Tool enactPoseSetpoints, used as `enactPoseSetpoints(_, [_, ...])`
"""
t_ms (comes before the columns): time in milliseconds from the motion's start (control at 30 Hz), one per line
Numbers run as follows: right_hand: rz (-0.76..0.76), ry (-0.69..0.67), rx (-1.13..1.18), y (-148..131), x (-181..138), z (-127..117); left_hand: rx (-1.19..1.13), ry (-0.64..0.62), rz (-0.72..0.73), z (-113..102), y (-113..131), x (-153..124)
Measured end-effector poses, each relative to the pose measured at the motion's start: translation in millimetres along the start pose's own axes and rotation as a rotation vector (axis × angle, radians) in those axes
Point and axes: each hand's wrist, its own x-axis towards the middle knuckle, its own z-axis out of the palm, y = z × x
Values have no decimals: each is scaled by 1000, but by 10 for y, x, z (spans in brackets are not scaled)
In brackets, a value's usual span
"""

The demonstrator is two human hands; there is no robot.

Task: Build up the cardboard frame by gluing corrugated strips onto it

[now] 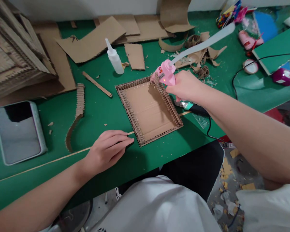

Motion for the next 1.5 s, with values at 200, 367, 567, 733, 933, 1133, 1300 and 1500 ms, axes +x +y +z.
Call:
enactPoseSetpoints(200, [10, -14, 10, -17, -35, -39, 5, 1, -2, -4, 4, 0])
enactPoseSetpoints(367, [25, -9, -9, -20, -60, -92, 16, -1, -7, -6, 11, 5])
enactPoseSetpoints(567, [13, -19, -30, 2, -32, -84, 19, 1, -5, 0, 9, 2])
enactPoseSetpoints(733, [-14, -19, -90, 8, 3, -70, 14, -6, -9, 0, 11, -1])
enactPoseSetpoints(933, [-1, -7, -119, 27, -1, -79, 7, 8, -5, 5, 12, 3])
enactPoseSetpoints(1133, [-10, -14, -100, 18, -13, -74, 7, 3, -10, 5, 8, 0])
enactPoseSetpoints(1300, [-17, -7, -62, -10, -16, -59, 0, 1, -13, -1, 10, 5])
enactPoseSetpoints(1500, [-7, -18, -25, -45, -35, -69, 2, -1, -6, 1, 19, 13])
